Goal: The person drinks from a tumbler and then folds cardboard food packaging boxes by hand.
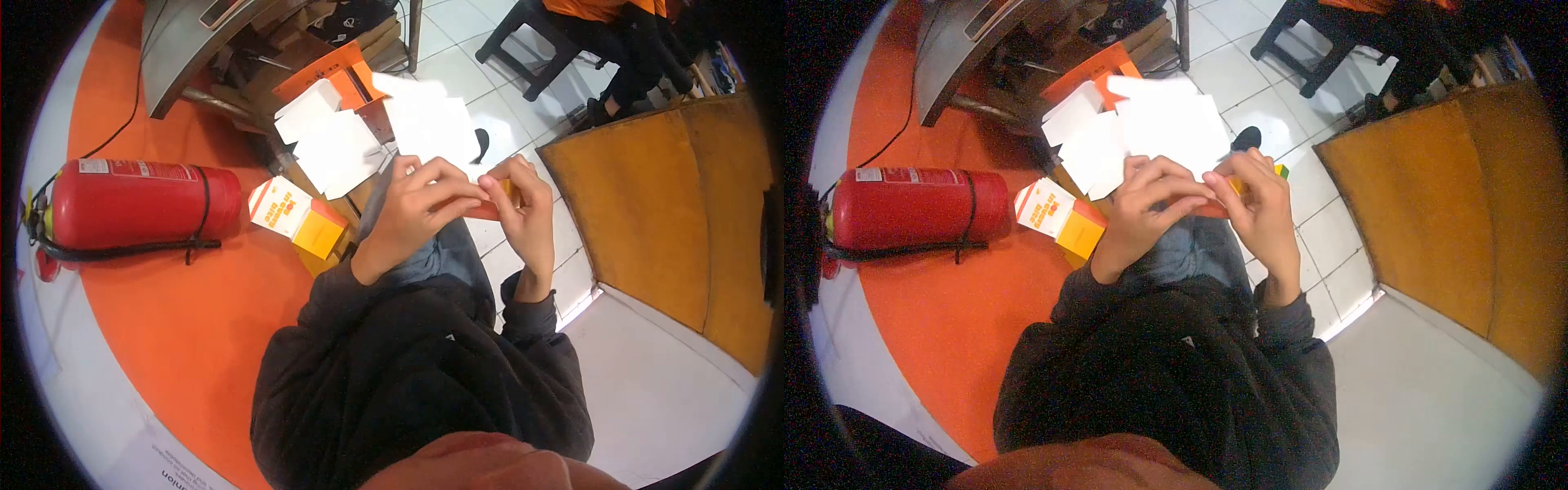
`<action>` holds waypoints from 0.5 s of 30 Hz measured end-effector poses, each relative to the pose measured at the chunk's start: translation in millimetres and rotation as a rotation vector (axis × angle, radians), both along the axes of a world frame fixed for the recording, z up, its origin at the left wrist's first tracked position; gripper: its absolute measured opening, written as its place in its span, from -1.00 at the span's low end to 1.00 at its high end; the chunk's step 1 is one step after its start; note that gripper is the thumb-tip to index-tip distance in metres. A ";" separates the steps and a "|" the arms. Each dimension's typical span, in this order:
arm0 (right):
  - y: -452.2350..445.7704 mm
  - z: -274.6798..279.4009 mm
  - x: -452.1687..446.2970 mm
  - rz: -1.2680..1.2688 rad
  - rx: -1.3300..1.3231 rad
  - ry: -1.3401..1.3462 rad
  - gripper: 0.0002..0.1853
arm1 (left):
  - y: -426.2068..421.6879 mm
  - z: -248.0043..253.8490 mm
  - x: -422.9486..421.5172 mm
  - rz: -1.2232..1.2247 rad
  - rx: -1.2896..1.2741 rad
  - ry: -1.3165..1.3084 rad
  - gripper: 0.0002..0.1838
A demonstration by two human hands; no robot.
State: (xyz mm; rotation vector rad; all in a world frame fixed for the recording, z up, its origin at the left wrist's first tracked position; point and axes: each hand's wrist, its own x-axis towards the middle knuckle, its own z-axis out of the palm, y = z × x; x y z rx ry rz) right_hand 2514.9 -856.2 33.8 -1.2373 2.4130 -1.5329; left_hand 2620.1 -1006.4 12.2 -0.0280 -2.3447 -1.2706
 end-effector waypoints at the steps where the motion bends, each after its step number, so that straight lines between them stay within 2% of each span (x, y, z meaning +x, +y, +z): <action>1: 0.5 -3.5 0.5 0.037 0.010 -0.135 -0.90 | 4.0 0.1 -1.4 0.022 0.241 -0.039 -0.70; 3: -4.0 10.3 4.3 0.075 0.040 -0.424 -0.93 | 5.9 9.1 0.2 0.017 0.747 -0.185 -0.70; 6: -13.9 1.6 13.4 -0.035 -0.227 -0.310 -0.88 | -3.7 -0.7 0.1 -0.144 0.684 -0.226 -0.70; 8: -18.9 -4.2 8.5 -0.232 -0.268 0.253 -0.83 | -1.4 -2.9 0.8 -0.070 0.740 -0.138 -0.70; 10: -23.9 -9.9 8.3 -0.298 -0.306 0.462 -0.78 | 3.0 -0.9 -1.2 -0.013 0.847 -0.013 -0.69; 12: -28.5 -14.9 18.9 -0.236 -0.335 0.311 -0.71 | 12.1 3.7 -4.2 0.027 1.009 0.146 -0.67; 15: -28.3 -19.7 23.6 -0.164 -0.398 0.161 -0.65 | 11.7 10.6 -0.8 -0.069 1.046 0.116 -0.70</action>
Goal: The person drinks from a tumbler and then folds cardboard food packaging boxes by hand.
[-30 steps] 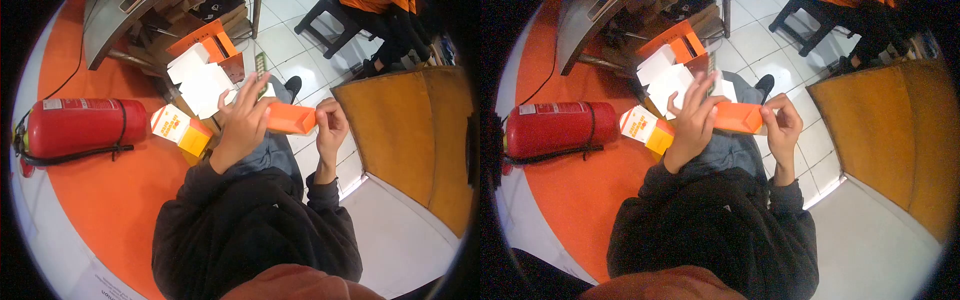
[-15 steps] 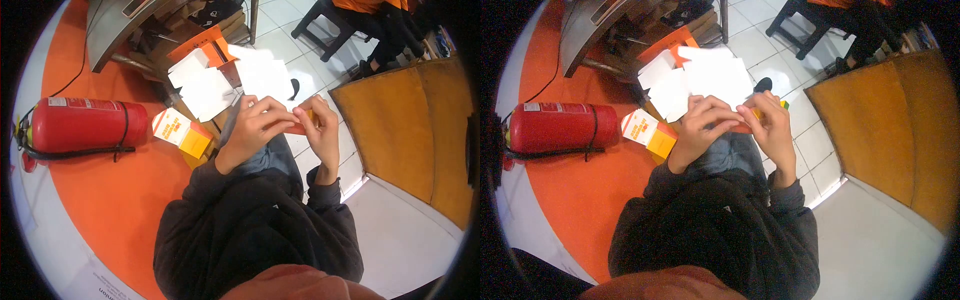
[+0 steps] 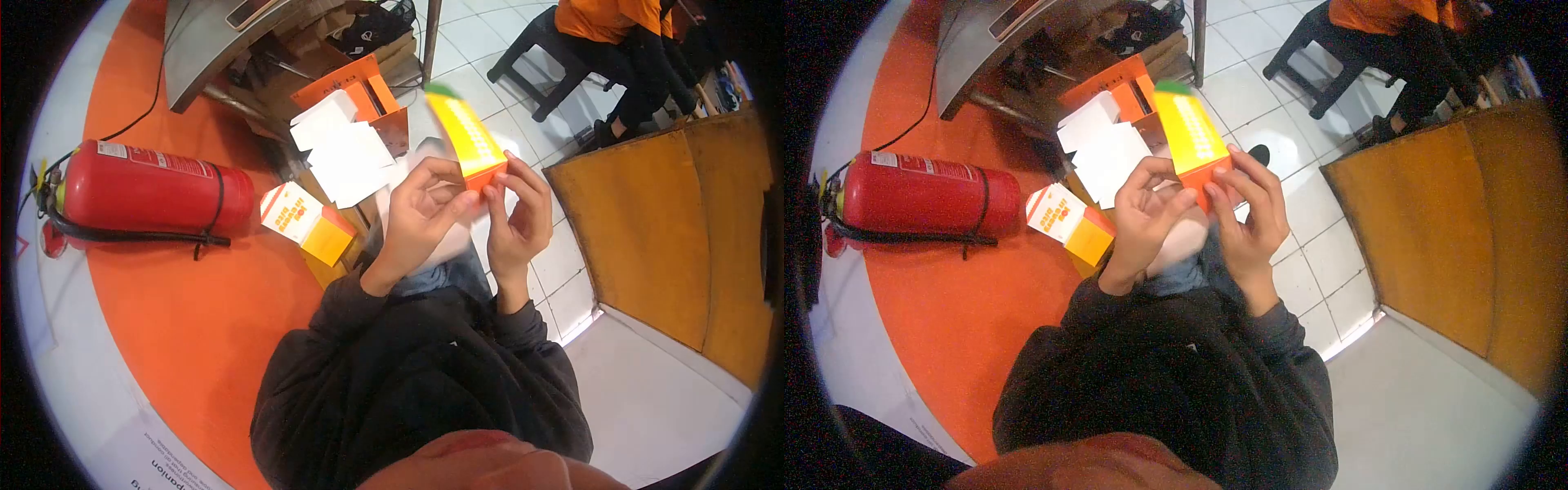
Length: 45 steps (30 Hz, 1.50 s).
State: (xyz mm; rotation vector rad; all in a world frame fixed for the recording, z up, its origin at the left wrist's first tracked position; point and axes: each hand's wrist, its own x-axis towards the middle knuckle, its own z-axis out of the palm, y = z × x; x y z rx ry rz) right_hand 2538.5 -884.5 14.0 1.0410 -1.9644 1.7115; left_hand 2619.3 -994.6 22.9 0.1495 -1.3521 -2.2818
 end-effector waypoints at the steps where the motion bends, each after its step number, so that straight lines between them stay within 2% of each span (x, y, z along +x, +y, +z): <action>1: 1.1 -0.5 -0.2 0.031 -0.013 -0.024 -0.63 | -1.6 2.2 1.9 -0.041 0.012 0.006 -0.69; 5: 0.3 14.4 2.9 0.103 0.086 0.036 -0.63 | -10.4 6.3 4.4 -0.041 0.133 -0.040 -0.70; 12: -4.5 8.9 4.0 0.113 0.083 0.033 -0.72 | -17.9 -11.4 -3.7 0.058 0.099 0.052 -0.71; 15: -6.3 4.3 3.2 0.110 -0.010 -0.087 -0.78 | -9.6 -13.6 -3.1 0.187 -0.220 0.005 -0.71; 19: -11.2 11.4 7.9 0.126 -0.156 -0.300 -0.85 | -3.0 -27.3 -9.3 0.201 -0.150 0.155 -0.66; 24: -5.1 14.0 3.9 0.087 0.113 -0.098 -0.85 | 1.5 -38.1 -15.5 0.243 -0.076 0.228 -0.59; 26: -0.4 16.9 -0.2 0.113 0.198 -0.057 -0.80 | 3.5 -40.2 -14.4 0.291 -0.058 0.207 -0.56; 28: 0.5 15.1 2.5 0.245 0.059 -0.327 -0.79 | 1.6 -42.6 -14.9 0.299 -0.078 0.197 -0.51; 29: 0.6 12.4 4.3 0.308 -0.017 -0.446 -0.79 | 4.8 -42.1 -15.5 0.288 0.035 0.141 -0.49; 30: 2.8 3.3 3.7 0.316 0.024 -0.374 -0.77 | 2.8 -42.5 -17.3 0.305 -0.056 0.120 -0.48; 31: 5.1 -1.4 2.6 0.318 0.067 -0.300 -0.74 | 3.4 -46.2 -16.5 0.299 -0.012 0.093 -0.47; 32: 4.6 6.6 4.2 0.325 0.112 -0.202 -0.70 | 3.1 -34.4 -14.2 0.248 0.032 -0.014 -0.47; 34: 3.6 10.3 6.8 0.355 0.177 -0.049 -0.56 | 1.4 -30.9 -12.7 0.340 -0.101 0.047 -0.53; 37: 6.3 13.2 4.4 0.279 0.193 -0.013 -0.53 | -5.7 -23.3 -12.6 0.302 -0.209 0.002 -0.61; 42: 21.8 8.7 -19.4 0.207 0.074 -0.250 -0.62 | -12.6 -0.3 -16.3 0.301 -0.300 -0.093 -0.78; 45: 12.6 20.2 -29.9 0.195 -0.179 -0.524 -0.60 | -15.4 -7.2 -7.2 0.201 -0.021 -0.053 -0.83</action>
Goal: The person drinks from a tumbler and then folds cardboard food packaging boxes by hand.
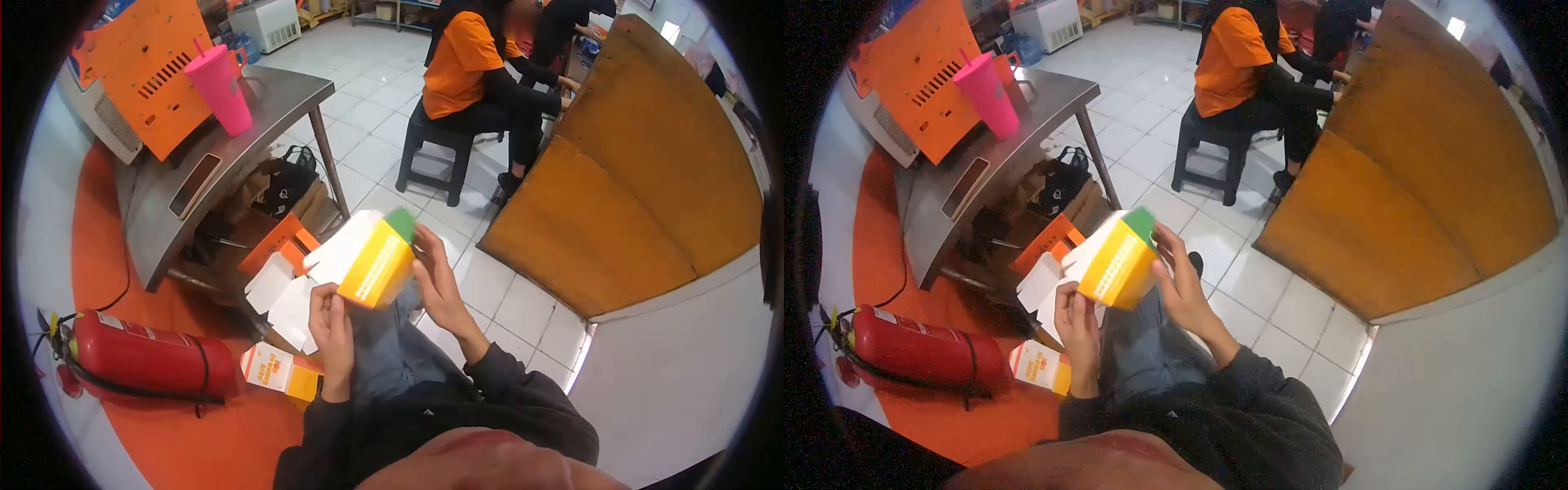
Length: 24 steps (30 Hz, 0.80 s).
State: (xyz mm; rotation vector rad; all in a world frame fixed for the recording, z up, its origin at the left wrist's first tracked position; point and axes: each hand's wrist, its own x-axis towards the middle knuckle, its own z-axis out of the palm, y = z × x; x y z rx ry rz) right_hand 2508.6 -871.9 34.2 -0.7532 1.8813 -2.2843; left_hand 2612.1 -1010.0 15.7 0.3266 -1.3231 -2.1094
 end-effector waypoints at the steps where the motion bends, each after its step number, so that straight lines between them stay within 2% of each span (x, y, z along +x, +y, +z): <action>1: 2.6 -10.4 -4.1 0.084 0.030 0.007 -0.57 | 4.2 1.2 -0.8 0.085 -0.067 -0.032 -0.84; 4: 11.4 -16.8 -5.5 0.349 0.171 0.095 -0.52 | 8.0 -4.5 0.0 0.149 0.242 0.075 -0.72; 5: 14.2 -14.0 1.0 0.336 0.150 0.058 -0.56 | -0.1 -12.9 -1.1 0.140 0.254 0.107 -0.63; 8: 25.3 -9.9 -0.5 0.525 0.256 0.119 -0.70 | -29.7 -36.6 5.9 -0.211 0.242 0.120 -0.65; 9: 24.4 -4.2 3.5 0.476 0.256 0.131 -0.82 | -37.8 -34.0 6.4 -0.090 -0.224 -0.150 -0.67; 12: 25.6 -0.5 7.1 0.400 0.379 0.249 -0.86 | -32.1 4.0 0.3 0.108 -1.048 -0.161 -0.73; 13: 24.0 3.0 9.6 0.358 0.397 0.256 -0.87 | -26.9 9.7 1.8 0.026 -0.983 -0.111 -0.79; 16: 22.7 2.1 13.6 0.288 0.415 0.225 -0.85 | -13.4 12.1 8.6 -0.172 -0.892 -0.273 -0.81; 21: 26.8 -5.4 23.0 0.233 0.494 0.223 -0.81 | -6.6 -16.1 5.2 0.006 -0.897 -0.106 -0.71; 24: 20.1 -10.7 34.8 0.124 0.495 0.237 -0.81 | 0.1 -30.9 11.4 0.299 -0.907 -0.146 -0.67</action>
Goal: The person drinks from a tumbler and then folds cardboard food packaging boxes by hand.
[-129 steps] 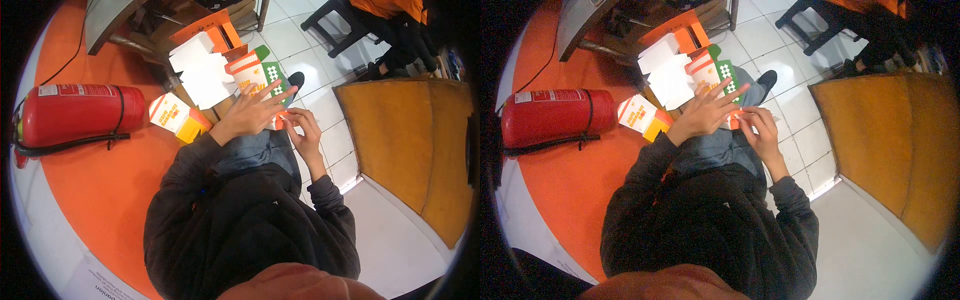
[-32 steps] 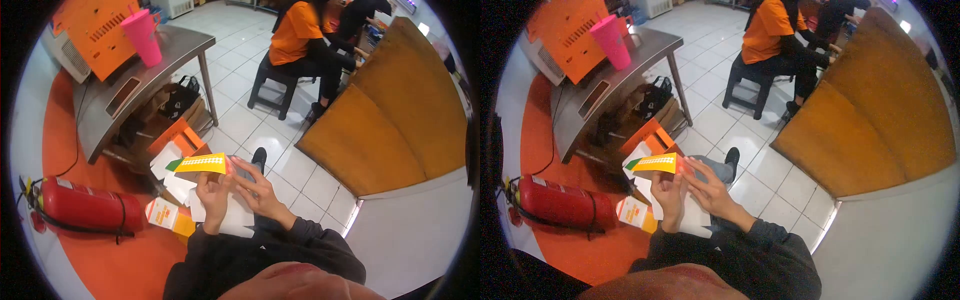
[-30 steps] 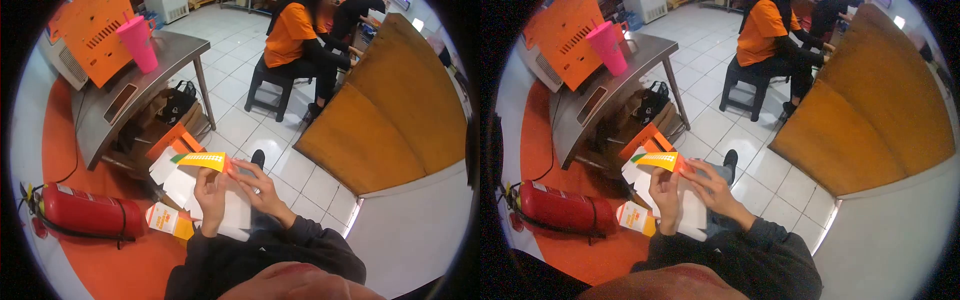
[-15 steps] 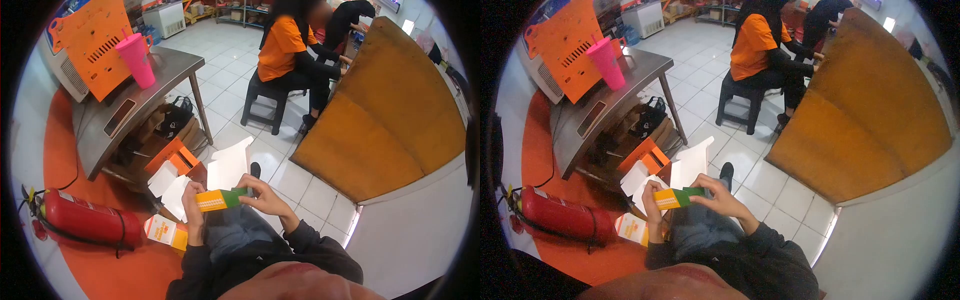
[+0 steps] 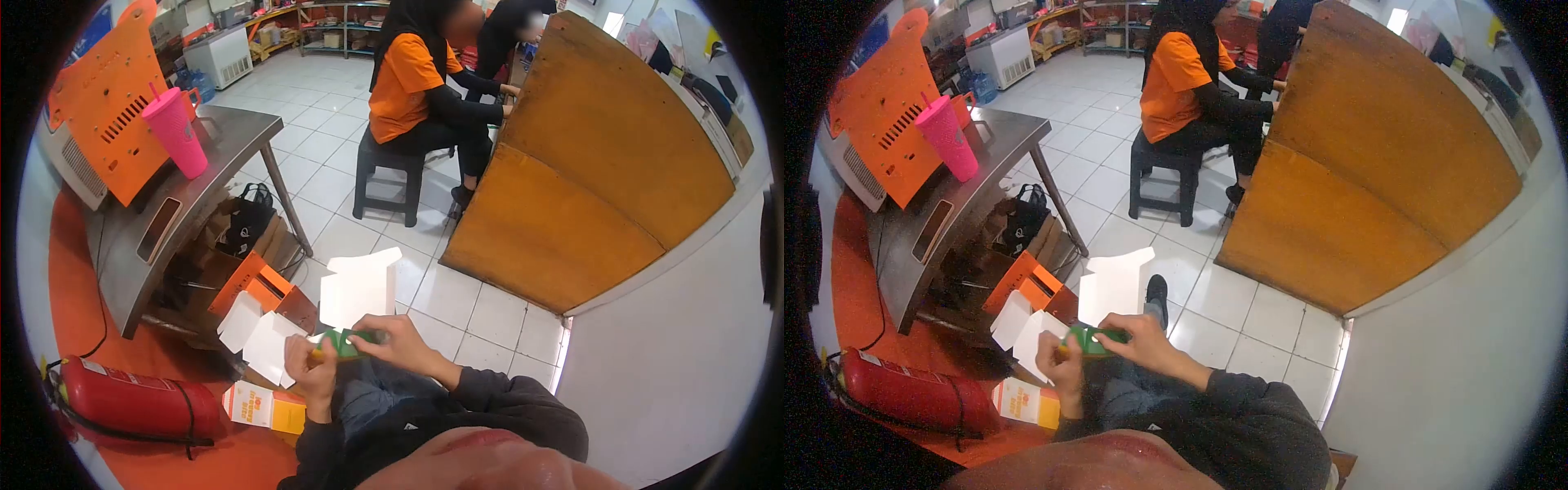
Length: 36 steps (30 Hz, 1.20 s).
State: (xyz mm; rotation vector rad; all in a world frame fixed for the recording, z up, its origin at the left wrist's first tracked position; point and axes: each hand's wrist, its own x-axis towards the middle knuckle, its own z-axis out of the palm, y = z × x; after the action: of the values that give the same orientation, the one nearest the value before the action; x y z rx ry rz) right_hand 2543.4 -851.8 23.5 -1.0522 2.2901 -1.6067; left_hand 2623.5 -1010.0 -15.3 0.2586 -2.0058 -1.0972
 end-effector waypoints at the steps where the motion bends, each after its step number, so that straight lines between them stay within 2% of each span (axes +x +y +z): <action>1: -3.4 -5.4 5.8 -0.044 -0.032 0.031 -0.81 | 0.8 -5.7 -0.8 0.117 0.005 0.035 -0.67; 2: -5.0 -10.8 10.0 -0.089 -0.065 0.061 -0.80 | 0.4 -7.4 -0.8 0.114 0.016 0.019 -0.68; 4: -6.0 -24.9 9.0 -0.024 -0.168 0.300 -0.77 | -0.7 -0.2 -7.2 0.109 0.033 -0.008 -0.70; 5: -7.0 -29.7 6.6 0.009 -0.220 0.423 -0.75 | -4.2 9.4 -6.2 0.004 -0.103 -0.097 -0.71; 8: -13.2 -30.0 -2.1 0.153 -0.274 0.483 -0.69 | -4.3 9.5 -4.4 -0.256 0.033 -0.178 -0.70; 12: -13.1 -22.9 -0.8 0.252 -0.194 0.404 -0.67 | 0.3 19.6 1.9 -0.258 0.157 -0.260 -0.71; 15: -14.2 -17.2 -4.2 0.309 -0.130 0.385 -0.67 | 1.9 13.9 4.5 -0.226 0.101 -0.253 -0.73; 18: -11.0 -13.4 -7.3 0.384 -0.009 0.338 -0.70 | -2.4 9.0 4.7 -0.234 -0.096 -0.213 -0.75; 21: -8.9 -3.5 -5.1 0.407 0.060 0.147 -0.75 | -9.5 4.4 4.1 -0.256 -0.333 -0.077 -0.78; 24: -4.0 5.0 -15.4 0.519 0.018 -0.172 -0.75 | -10.9 8.3 5.1 -0.407 -0.370 0.057 -0.79; 28: 7.2 15.6 -32.7 0.683 0.119 -0.566 -0.70 | -0.7 6.2 9.6 -0.377 -0.325 0.016 -0.80; 29: 9.2 13.8 -31.7 0.676 0.072 -0.577 -0.73 | 0.4 -2.8 9.0 -0.342 -0.276 -0.001 -0.80; 33: -10.1 -1.8 7.7 0.229 -0.080 -0.236 -0.80 | 14.4 -7.4 3.3 -0.200 -0.218 0.026 -0.81; 34: -13.8 -7.2 18.3 0.157 -0.143 -0.236 -0.81 | 18.4 -8.9 3.7 -0.189 -0.219 0.043 -0.81; 35: -15.9 -13.3 27.5 0.078 -0.206 -0.235 -0.82 | 22.3 -6.3 11.2 -0.207 -0.125 -0.124 -0.86; 36: -17.0 -14.1 30.1 -0.005 -0.268 -0.231 -0.83 | 18.1 -5.4 8.0 -0.195 -0.077 -0.139 -0.90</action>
State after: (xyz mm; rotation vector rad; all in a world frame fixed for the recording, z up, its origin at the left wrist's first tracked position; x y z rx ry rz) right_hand 2573.5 -868.8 9.4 -0.8564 1.9714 -1.9638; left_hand 2631.4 -991.8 -20.7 0.1026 -2.2290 -1.1452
